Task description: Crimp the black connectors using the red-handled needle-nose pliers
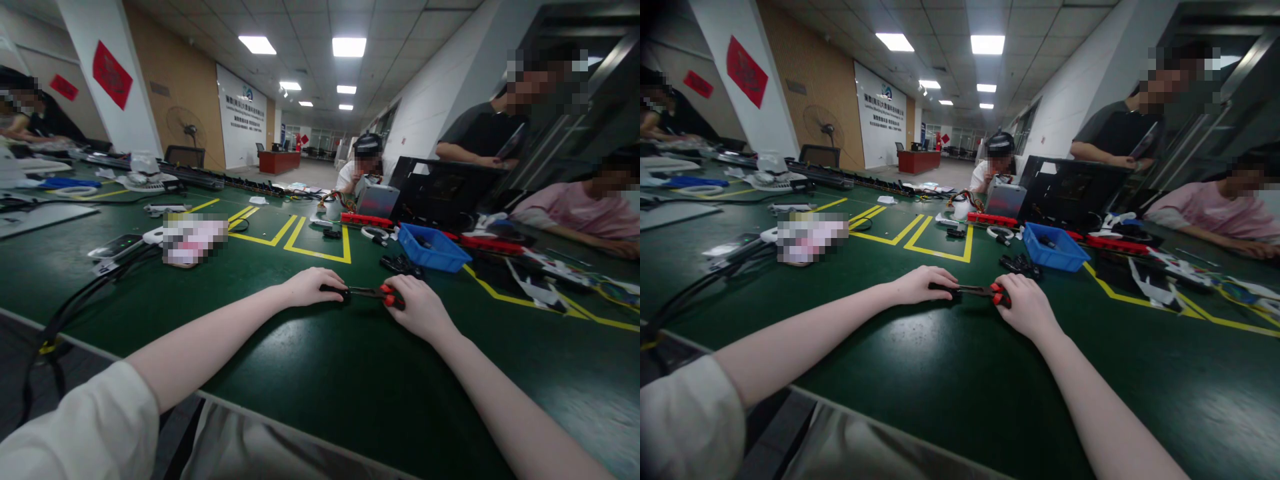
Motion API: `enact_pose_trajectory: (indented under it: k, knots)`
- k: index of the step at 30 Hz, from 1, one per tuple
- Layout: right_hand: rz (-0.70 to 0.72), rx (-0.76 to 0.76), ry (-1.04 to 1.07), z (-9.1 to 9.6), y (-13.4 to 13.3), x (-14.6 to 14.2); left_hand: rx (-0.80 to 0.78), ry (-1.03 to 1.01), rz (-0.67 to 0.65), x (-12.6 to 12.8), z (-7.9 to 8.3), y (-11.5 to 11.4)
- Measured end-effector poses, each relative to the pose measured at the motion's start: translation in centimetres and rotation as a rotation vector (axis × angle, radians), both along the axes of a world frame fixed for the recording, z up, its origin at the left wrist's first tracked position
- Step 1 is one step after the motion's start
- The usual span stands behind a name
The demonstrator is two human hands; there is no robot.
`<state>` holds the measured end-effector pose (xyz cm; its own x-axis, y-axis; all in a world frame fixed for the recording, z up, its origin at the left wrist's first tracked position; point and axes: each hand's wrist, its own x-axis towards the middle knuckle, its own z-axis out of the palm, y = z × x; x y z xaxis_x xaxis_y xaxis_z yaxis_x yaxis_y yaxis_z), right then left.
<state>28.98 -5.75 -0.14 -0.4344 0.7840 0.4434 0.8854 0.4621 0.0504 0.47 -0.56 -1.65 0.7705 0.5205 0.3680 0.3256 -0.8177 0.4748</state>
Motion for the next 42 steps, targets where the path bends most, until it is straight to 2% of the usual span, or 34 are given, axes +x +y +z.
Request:
enact_pose_trajectory:
  k: [10, 15, 19, 22, 28, 32, 35, 38, 42]
  knots:
    - [-0.011, 0.029, -0.005, 0.2, -0.3, -0.7, -0.168, -0.165, -0.067, 0.6, 0.2, -0.9]
    - [-0.006, 0.044, -0.040, -0.1, -0.3, -1.1, -0.163, -0.180, -0.079, 0.8, 0.0, -1.0]
    - [-0.008, 0.089, -0.066, 0.1, 0.6, -0.7, -0.132, -0.164, -0.022, 0.8, -0.2, -0.3]
    - [0.034, 0.123, -0.126, 0.8, 2.4, 0.5, -0.114, -0.127, 0.005, 0.8, -0.2, 0.3]
    - [0.180, 0.159, -0.285, 2.6, 7.5, 2.6, -0.044, 0.016, -0.086, 0.3, 0.4, 1.2]
    - [0.229, 0.246, -0.292, 2.8, 10.3, 3.1, -0.007, 0.021, -0.190, 0.2, 0.4, 2.0]
    - [0.251, 0.312, -0.268, 3.2, 12.2, 3.4, 0.019, 0.025, -0.194, 0.2, 0.6, 2.8]
    - [0.221, 0.391, -0.195, 4.1, 14.2, 3.8, 0.064, 0.095, -0.174, 0.2, 1.2, 3.6]
    - [0.093, 0.525, -0.009, 5.9, 16.6, 3.8, 0.123, 0.171, -0.158, 0.0, 2.1, 4.5]
